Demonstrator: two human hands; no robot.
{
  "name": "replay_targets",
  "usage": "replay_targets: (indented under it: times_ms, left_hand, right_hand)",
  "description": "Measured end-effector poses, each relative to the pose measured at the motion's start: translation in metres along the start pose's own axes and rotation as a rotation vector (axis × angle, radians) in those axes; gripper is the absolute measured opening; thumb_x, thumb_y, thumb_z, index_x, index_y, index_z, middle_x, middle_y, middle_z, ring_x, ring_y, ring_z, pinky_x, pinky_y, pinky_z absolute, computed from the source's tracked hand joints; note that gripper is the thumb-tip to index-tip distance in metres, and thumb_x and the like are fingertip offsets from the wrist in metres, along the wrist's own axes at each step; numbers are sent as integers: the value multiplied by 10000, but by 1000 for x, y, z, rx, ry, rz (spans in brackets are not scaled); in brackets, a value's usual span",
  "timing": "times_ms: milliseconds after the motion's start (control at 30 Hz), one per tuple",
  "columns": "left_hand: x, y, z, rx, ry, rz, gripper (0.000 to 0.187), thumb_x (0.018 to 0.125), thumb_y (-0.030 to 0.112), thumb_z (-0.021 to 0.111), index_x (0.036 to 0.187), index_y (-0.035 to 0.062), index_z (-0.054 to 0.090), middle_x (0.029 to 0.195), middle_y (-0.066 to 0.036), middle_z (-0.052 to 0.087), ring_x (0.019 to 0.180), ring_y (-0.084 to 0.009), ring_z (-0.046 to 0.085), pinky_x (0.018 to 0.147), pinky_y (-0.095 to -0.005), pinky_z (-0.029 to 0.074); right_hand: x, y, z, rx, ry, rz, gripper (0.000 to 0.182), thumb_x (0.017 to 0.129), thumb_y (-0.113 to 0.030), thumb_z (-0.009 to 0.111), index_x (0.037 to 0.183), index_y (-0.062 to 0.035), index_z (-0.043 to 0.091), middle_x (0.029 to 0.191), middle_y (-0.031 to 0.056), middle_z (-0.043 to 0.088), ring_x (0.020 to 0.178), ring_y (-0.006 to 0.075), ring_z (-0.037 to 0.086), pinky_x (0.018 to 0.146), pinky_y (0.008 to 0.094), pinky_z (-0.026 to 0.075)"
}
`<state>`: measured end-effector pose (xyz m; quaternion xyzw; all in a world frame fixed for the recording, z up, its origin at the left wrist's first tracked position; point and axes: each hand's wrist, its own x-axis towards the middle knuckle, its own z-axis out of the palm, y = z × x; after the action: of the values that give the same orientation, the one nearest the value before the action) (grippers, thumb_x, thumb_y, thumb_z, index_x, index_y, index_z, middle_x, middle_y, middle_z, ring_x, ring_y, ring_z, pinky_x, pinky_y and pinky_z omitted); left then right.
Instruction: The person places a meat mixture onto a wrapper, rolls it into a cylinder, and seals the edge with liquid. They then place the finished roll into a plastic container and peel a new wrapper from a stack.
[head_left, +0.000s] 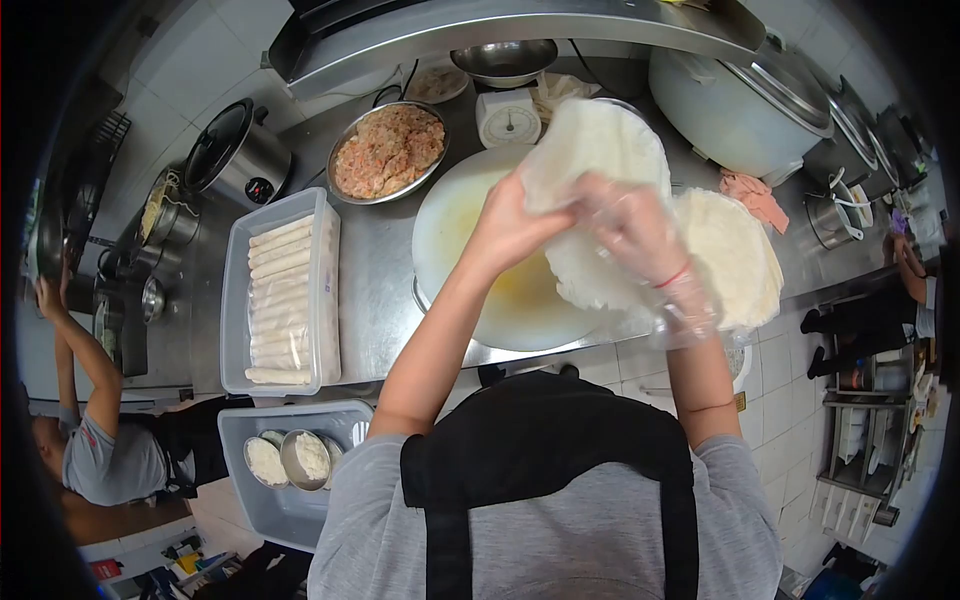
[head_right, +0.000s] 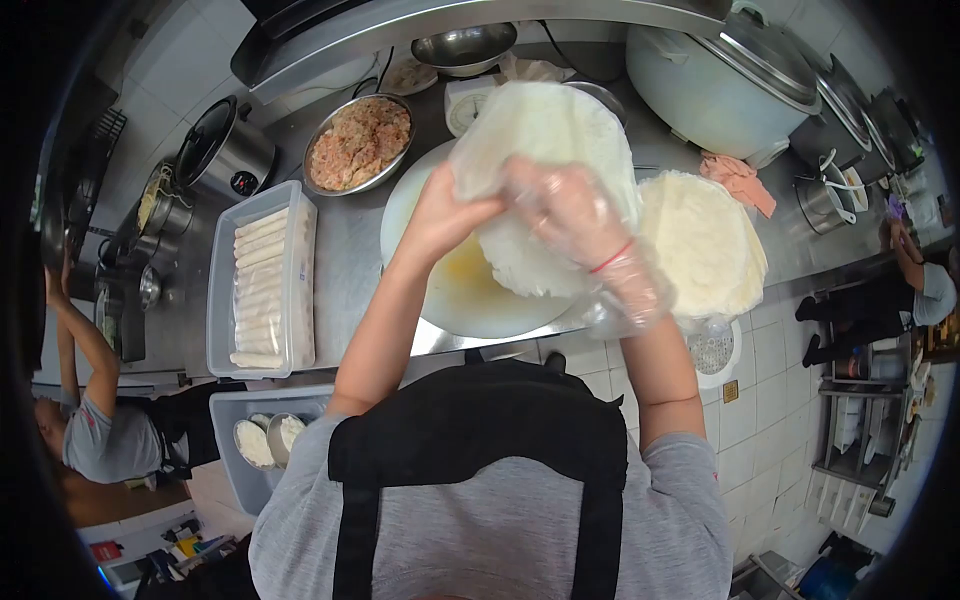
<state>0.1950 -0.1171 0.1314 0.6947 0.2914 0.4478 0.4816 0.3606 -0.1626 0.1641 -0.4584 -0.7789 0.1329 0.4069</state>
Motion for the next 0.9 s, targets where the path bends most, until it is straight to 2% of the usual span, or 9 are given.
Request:
replay_targets:
  times_ms: [100, 167, 300, 367, 433, 567, 633, 833, 900]
  left_hand:
    - [-52, -41, -18, 28, 45, -267, 403, 726, 60, 629, 1117, -7, 562, 932, -69, 647, 882, -141, 609, 806, -279, 471]
    - [-86, -69, -33, 26, 14, -672, 388, 741, 68, 608, 1121, -4, 571, 861, -82, 652, 830, -126, 615, 746, -281, 486]
    - [-133, -102, -49, 350, -53, -717, 407, 747, 121, 615, 1132, -2, 571, 801, -106, 660, 746, -190, 646, 692, -328, 502]
    - [-131, -91, -39, 721, 151, -336, 429, 709, 174, 623, 1121, 58, 597, 743, -138, 653, 756, -287, 650, 687, -384, 501]
    - [-117, -83, -36, 635, 171, -434, 364, 709, 187, 620, 1044, 44, 621, 757, -170, 655, 765, -344, 637, 707, -441, 496]
    - [-102, -85, -26, 807, 104, -393, 217, 735, 162, 602, 913, 46, 648, 739, -187, 645, 747, -370, 628, 687, -453, 496]
    - [-101, -82, -27, 880, 56, -385, 175, 751, 148, 591, 882, 49, 650, 731, -188, 643, 740, -373, 626, 678, -456, 494]
    - [-119, -88, -53, 866, 178, -300, 240, 775, 129, 595, 999, 79, 666, 716, -158, 649, 686, -337, 635, 654, -414, 503]
    - [-120, -92, -64, 731, 82, -492, 254, 771, 128, 602, 1011, 75, 668, 769, -162, 657, 721, -317, 642, 670, -392, 506]
  right_hand:
    - [-21, 15, 55, 113, -179, 52, 136, 743, -25, 562, 877, -49, 554, 723, 223, 570, 734, 407, 579, 639, 452, 456]
    - [-33, 36, 84, 133, -156, 118, 134, 744, -43, 575, 877, -49, 555, 723, 226, 567, 738, 409, 579, 646, 454, 456]
    - [-46, 71, 108, 128, -186, 468, 164, 741, -100, 615, 893, -54, 571, 761, 229, 581, 768, 411, 582, 671, 444, 463]
    - [-50, 77, 117, 141, -263, 360, 212, 734, -141, 638, 916, -48, 581, 796, 212, 604, 800, 391, 597, 690, 434, 473]
    - [-49, 65, 121, -97, -246, 9, 249, 727, -156, 646, 937, -38, 582, 838, 197, 624, 833, 365, 612, 717, 426, 489]
    - [-34, 35, 142, -209, -166, -175, 268, 714, -144, 643, 952, -39, 579, 813, 174, 642, 803, 354, 628, 716, 436, 506]
    - [-22, 22, 143, -370, -438, 145, 219, 700, -113, 630, 910, -61, 597, 783, 169, 645, 767, 359, 633, 697, 458, 506]
    - [-35, 81, 107, -342, -164, 342, 154, 694, -116, 622, 846, -109, 645, 770, 160, 642, 764, 360, 629, 693, 471, 496]
    - [-47, 103, 100, -289, -168, 365, 165, 698, -129, 626, 861, -114, 648, 774, 156, 645, 770, 357, 631, 710, 470, 495]
